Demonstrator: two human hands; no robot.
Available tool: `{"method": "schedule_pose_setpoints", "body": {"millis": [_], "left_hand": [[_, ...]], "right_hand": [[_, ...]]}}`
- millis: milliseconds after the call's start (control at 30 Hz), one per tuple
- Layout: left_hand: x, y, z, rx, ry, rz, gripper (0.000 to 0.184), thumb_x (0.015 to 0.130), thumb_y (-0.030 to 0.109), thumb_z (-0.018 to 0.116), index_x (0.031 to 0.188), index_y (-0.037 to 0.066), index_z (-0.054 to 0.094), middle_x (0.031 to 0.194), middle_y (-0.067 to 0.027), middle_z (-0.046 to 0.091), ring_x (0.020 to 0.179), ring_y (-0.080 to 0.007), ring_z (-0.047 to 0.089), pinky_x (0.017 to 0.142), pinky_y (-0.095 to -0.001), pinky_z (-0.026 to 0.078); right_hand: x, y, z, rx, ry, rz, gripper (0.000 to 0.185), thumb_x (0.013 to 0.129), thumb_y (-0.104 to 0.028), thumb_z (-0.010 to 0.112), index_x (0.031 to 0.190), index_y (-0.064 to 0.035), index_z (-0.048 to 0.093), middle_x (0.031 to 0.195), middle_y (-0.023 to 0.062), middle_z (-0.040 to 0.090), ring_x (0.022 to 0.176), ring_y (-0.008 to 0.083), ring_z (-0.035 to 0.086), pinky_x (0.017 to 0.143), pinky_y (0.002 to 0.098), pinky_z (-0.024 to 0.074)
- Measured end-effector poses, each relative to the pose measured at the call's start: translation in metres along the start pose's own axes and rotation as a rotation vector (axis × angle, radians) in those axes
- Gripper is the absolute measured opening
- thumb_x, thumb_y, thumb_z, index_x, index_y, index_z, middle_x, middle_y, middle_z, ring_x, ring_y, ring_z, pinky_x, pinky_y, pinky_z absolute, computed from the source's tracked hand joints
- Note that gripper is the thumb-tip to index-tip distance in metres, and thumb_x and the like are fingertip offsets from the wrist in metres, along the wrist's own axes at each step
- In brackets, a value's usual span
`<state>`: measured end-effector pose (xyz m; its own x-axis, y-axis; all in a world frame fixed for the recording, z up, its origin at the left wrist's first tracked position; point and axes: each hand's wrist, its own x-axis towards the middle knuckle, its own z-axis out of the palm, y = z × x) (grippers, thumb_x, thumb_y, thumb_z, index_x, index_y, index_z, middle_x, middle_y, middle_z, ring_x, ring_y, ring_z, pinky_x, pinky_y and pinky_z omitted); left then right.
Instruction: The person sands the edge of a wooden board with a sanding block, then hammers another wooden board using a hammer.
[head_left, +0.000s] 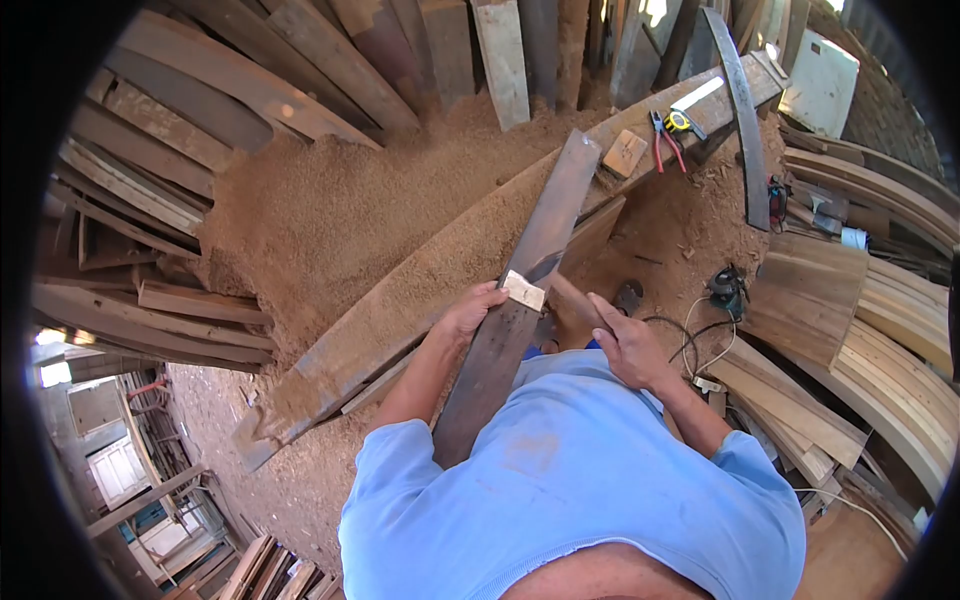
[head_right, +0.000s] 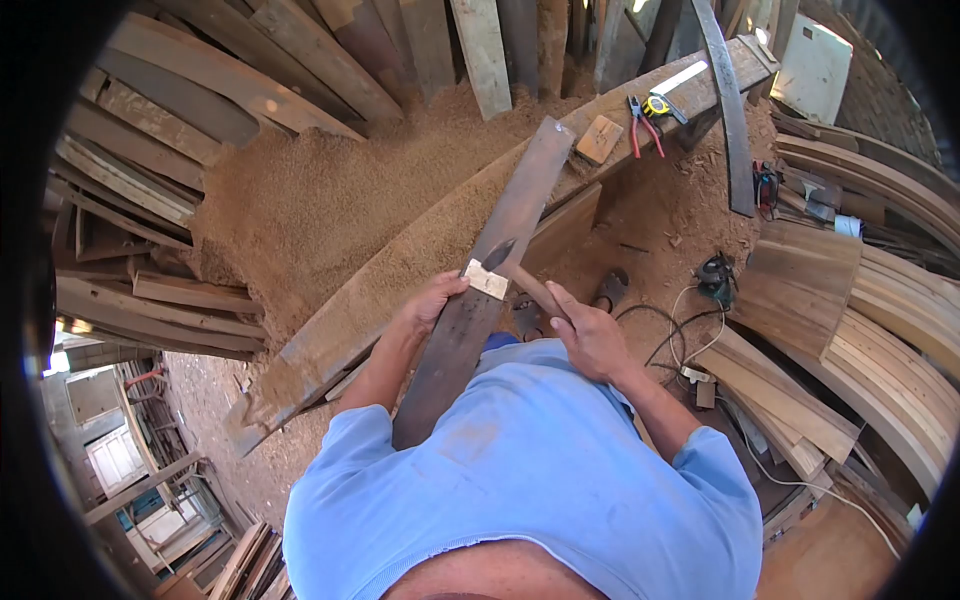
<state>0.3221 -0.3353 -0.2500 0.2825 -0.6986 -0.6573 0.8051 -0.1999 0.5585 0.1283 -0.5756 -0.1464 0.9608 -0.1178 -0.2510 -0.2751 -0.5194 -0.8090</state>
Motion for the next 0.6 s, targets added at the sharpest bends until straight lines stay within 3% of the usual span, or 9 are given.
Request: {"method": "schedule_pose_setpoints", "body": {"millis": [133,200,333,400,433,500,533,600], "left_hand": [[0.001,-0.003,0.000,-0.060,0.008,0.006,0.031,0.096,0.020,0.059,0.121,0.001,0.060,0.107,-0.0076,0.070,0.091,-0.0152,0.068,0.085,-0.0314,0.055],[0.001,-0.012,-0.003,-0.081,0.033,0.012,0.033,0.096,0.020,0.059,0.123,0.000,0.060,0.108,-0.0079,0.070,0.092,-0.0155,0.068,0.085,-0.0318,0.055],[0.002,-0.014,-0.003,-0.168,0.010,0.010,0.031,0.096,0.018,0.059,0.122,0.000,0.059,0.109,-0.0095,0.070,0.093,-0.0171,0.069,0.085,-0.0324,0.055],[0.003,-0.015,-0.003,-0.174,0.018,0.010,0.028,0.097,0.017,0.058,0.120,0.000,0.059,0.108,-0.0101,0.070,0.091,-0.0180,0.069,0.084,-0.0330,0.055],[0.007,-0.018,-0.007,-0.147,0.049,0.028,0.029,0.097,0.017,0.058,0.121,0.000,0.059,0.109,-0.0102,0.069,0.091,-0.0180,0.069,0.085,-0.0326,0.055],[0.006,-0.025,-0.009,-0.136,0.091,0.034,0.030,0.097,0.017,0.058,0.121,0.000,0.059,0.109,-0.0102,0.069,0.092,-0.0180,0.069,0.085,-0.0322,0.055],[0.003,-0.024,-0.009,-0.155,0.042,0.014,0.030,0.097,0.017,0.058,0.122,0.000,0.059,0.110,-0.0101,0.069,0.093,-0.0179,0.068,0.086,-0.0318,0.054],[0.007,-0.013,-0.009,-0.156,-0.018,0.007,0.031,0.097,0.017,0.058,0.123,0.000,0.059,0.111,-0.0100,0.069,0.094,-0.0177,0.068,0.087,-0.0314,0.054]], "right_hand": [[0.006,-0.001,0.000,-0.059,-0.083,0.038,0.054,0.094,-0.015,0.055,0.146,-0.0088,0.040,0.114,0.0271,0.064,0.103,0.0433,0.062,0.087,0.0468,0.0495],[0.000,-0.008,0.000,0.085,0.129,-0.071,0.053,0.094,-0.014,0.056,0.145,-0.0086,0.042,0.108,0.0263,0.065,0.098,0.0426,0.064,0.083,0.0467,0.0507],[0.000,0.010,0.013,0.078,0.243,-0.119,0.053,0.094,-0.015,0.057,0.143,-0.0066,0.042,0.097,0.0252,0.067,0.088,0.0425,0.065,0.076,0.0459,0.0515],[0.010,0.015,0.006,-0.078,-0.030,0.007,0.052,0.094,-0.014,0.058,0.142,-0.0052,0.043,0.087,0.0244,0.066,0.078,0.0420,0.065,0.070,0.0445,0.0511],[0.013,0.011,0.002,-0.081,-0.026,0.001,0.052,0.094,-0.014,0.058,0.142,-0.0052,0.043,0.087,0.0244,0.066,0.078,0.0420,0.065,0.070,0.0445,0.0511],[0.008,-0.001,-0.005,0.082,0.128,-0.082,0.050,0.093,-0.015,0.058,0.141,-0.0061,0.045,0.085,0.0251,0.066,0.078,0.0425,0.065,0.071,0.0456,0.0509],[0.004,-0.006,-0.002,0.084,0.118,-0.078,0.050,0.093,-0.015,0.058,0.141,-0.0061,0.045,0.085,0.0251,0.066,0.078,0.0425,0.065,0.071,0.0456,0.0509],[0.007,-0.014,0.000,0.204,0.303,-0.150,0.048,0.092,-0.015,0.058,0.138,-0.0072,0.048,0.089,0.0253,0.066,0.082,0.0423,0.065,0.073,0.0473,0.0511]]}}
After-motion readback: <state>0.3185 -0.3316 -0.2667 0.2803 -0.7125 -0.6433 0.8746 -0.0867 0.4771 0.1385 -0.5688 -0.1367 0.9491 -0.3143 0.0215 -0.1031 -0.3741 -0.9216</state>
